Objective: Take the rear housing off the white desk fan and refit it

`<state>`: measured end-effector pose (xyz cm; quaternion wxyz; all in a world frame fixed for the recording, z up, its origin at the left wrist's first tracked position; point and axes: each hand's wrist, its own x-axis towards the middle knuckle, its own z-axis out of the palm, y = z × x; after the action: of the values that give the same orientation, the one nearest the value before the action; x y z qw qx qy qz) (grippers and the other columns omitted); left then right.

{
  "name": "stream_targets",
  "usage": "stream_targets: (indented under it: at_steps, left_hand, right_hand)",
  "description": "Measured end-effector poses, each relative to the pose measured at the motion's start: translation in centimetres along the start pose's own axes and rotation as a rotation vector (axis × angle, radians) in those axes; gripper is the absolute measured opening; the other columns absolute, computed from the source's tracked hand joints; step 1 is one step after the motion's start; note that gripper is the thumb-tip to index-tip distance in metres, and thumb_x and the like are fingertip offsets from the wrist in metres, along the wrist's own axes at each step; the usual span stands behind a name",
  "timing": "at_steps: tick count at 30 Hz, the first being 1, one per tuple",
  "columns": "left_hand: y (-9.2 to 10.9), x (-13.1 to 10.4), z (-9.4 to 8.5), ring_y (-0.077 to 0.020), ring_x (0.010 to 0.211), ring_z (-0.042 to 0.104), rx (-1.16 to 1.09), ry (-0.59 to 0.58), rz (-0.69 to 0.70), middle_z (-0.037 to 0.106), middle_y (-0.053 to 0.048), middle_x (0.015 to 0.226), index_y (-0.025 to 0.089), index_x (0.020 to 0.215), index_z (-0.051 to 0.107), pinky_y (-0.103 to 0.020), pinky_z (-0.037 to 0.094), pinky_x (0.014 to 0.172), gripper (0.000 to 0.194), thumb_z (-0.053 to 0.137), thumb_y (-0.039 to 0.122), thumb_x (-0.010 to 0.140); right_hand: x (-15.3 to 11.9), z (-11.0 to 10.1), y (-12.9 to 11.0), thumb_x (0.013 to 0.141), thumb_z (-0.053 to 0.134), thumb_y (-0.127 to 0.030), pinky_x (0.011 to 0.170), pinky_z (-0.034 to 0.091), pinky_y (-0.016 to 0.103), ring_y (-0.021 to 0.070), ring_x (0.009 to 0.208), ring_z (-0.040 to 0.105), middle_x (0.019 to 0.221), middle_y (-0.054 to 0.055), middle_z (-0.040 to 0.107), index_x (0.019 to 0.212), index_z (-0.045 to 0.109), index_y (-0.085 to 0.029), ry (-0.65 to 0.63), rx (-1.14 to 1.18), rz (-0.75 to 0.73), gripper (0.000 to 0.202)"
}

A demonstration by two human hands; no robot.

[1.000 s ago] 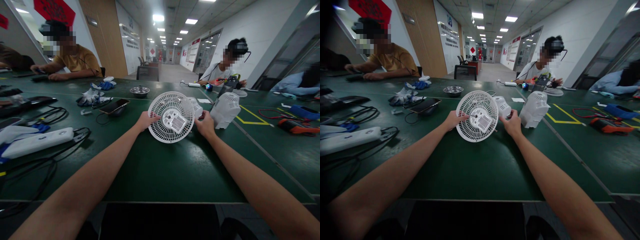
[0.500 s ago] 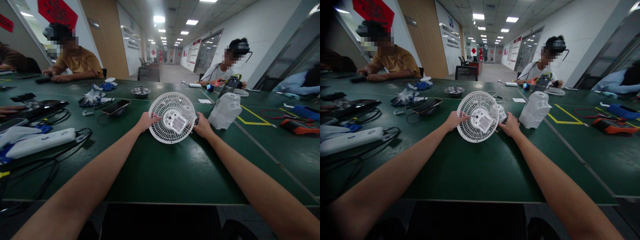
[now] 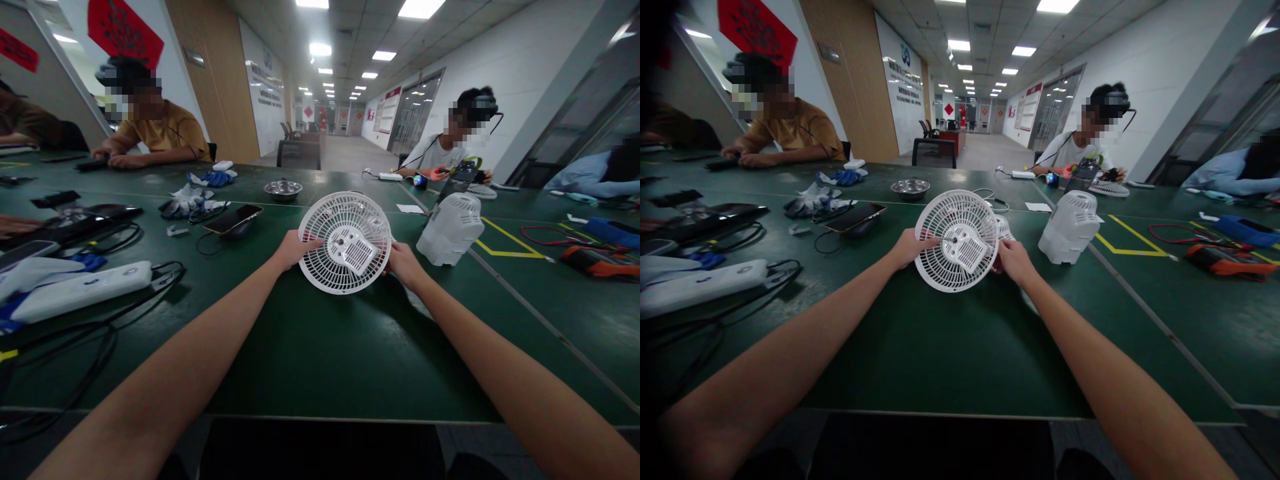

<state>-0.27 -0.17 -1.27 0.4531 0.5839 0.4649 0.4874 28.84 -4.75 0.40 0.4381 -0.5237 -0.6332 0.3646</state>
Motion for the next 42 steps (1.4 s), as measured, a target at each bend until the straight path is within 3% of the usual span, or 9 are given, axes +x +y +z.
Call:
stream_targets:
  at_steps: [4, 7, 12, 18, 23, 30, 36, 39, 42]
  left_hand:
    - [-0.1, 0.1, 0.0, -0.0201, 0.071, 0.067, 0.011, 0.001, 0.047, 0.073, -0.006, 0.076, 0.016, 0.076, 0.072, -0.035, 0.052, 0.073, 0.014, 0.085, 0.021, 0.074]
    - [0.0, -0.2, 0.0, -0.0200, 0.071, 0.067, 0.036, 0.008, 0.087, 0.073, -0.006, 0.077, 0.016, 0.077, 0.072, -0.035, 0.053, 0.072, 0.016, 0.086, 0.023, 0.074]
    - [-0.1, -0.1, 0.1, -0.0201, 0.073, 0.068, -0.067, 0.069, 0.093, 0.074, -0.006, 0.080, 0.015, 0.083, 0.073, -0.035, 0.055, 0.074, 0.022, 0.083, 0.033, 0.077]
    - [-0.6, 1.3, -0.3, -0.0199, 0.078, 0.068, -0.378, 0.144, -0.026, 0.074, -0.009, 0.084, 0.017, 0.084, 0.067, -0.030, 0.054, 0.067, 0.061, 0.046, 0.074, 0.091]
    - [-0.3, 1.2, -1.0, -0.0276, 0.087, 0.071, -0.411, 0.013, -0.159, 0.074, -0.014, 0.084, 0.017, 0.085, 0.069, -0.036, 0.056, 0.074, 0.075, 0.043, 0.087, 0.080]
    - [-0.2, 0.8, -1.8, -0.0332, 0.089, 0.075, -0.492, -0.259, -0.354, 0.076, -0.021, 0.085, 0.012, 0.086, 0.073, -0.043, 0.059, 0.082, 0.063, 0.051, 0.071, 0.087]
    - [-1.1, 1.6, -0.8, -0.0205, 0.072, 0.075, -0.465, -0.091, -0.370, 0.077, -0.014, 0.086, 0.009, 0.088, 0.073, -0.034, 0.061, 0.077, 0.012, 0.071, 0.021, 0.088]
    - [-1.2, 1.7, -0.5, -0.0190, 0.069, 0.074, -0.437, -0.053, -0.345, 0.077, -0.013, 0.084, 0.008, 0.087, 0.074, -0.032, 0.061, 0.072, 0.010, 0.071, 0.017, 0.088]
    - [-1.0, 1.6, -0.5, -0.0182, 0.067, 0.073, -0.405, -0.031, -0.319, 0.077, -0.012, 0.081, 0.008, 0.084, 0.075, -0.031, 0.061, 0.069, 0.011, 0.072, 0.018, 0.088]
  right_hand:
    - [-1.1, 1.8, -1.1, 0.090, 0.046, -0.072, 0.059, 0.057, 0.037, 0.0234, 0.071, 0.068, 0.083, 0.007, 0.074, 0.101, 0.065, -0.024, -0.337, 0.410, 0.275, 0.053]
    - [-1.5, 2.6, -1.5, 0.093, 0.037, -0.072, 0.077, 0.060, 0.047, 0.0261, 0.085, 0.071, 0.096, 0.009, 0.075, 0.107, 0.064, -0.025, -0.419, 0.552, 0.302, 0.056]
    - [-1.9, 3.6, -1.9, 0.094, 0.039, -0.065, 0.079, 0.059, 0.049, 0.0280, 0.091, 0.070, 0.098, 0.009, 0.074, 0.108, 0.062, -0.027, -0.343, 0.536, 0.196, 0.047]
    - [-1.6, 3.3, -2.2, 0.091, 0.049, -0.063, 0.069, 0.054, 0.038, 0.0235, 0.081, 0.064, 0.093, 0.001, 0.065, 0.112, 0.049, -0.032, -0.066, 0.290, -0.126, 0.037]
    - [-1.7, 1.3, -2.2, 0.091, 0.056, -0.056, 0.070, 0.048, 0.035, 0.0201, 0.074, 0.057, 0.087, -0.001, 0.059, 0.115, 0.042, -0.030, -0.013, -0.101, -0.357, 0.038]
    - [-1.6, 0.9, -1.3, 0.087, 0.063, -0.054, 0.085, 0.048, 0.044, 0.0268, 0.088, 0.059, 0.106, 0.009, 0.062, 0.114, 0.047, -0.024, -0.036, -0.488, -0.521, 0.043]
    - [-1.2, 1.1, -0.9, 0.085, 0.067, -0.054, 0.086, 0.049, 0.043, 0.0268, 0.090, 0.060, 0.103, 0.008, 0.064, 0.112, 0.049, -0.025, -0.112, -0.471, -0.520, 0.044]
    - [-0.3, 0.2, -0.2, 0.092, 0.055, -0.049, 0.089, 0.050, 0.043, 0.0262, 0.093, 0.061, 0.104, 0.007, 0.064, 0.111, 0.052, -0.025, 0.023, -0.420, -0.500, 0.031]
    - [1.1, -1.0, 1.3, 0.086, 0.060, -0.043, 0.098, 0.047, 0.049, 0.0307, 0.105, 0.059, 0.114, 0.012, 0.063, 0.119, 0.054, -0.022, 0.279, -0.497, -0.461, 0.040]
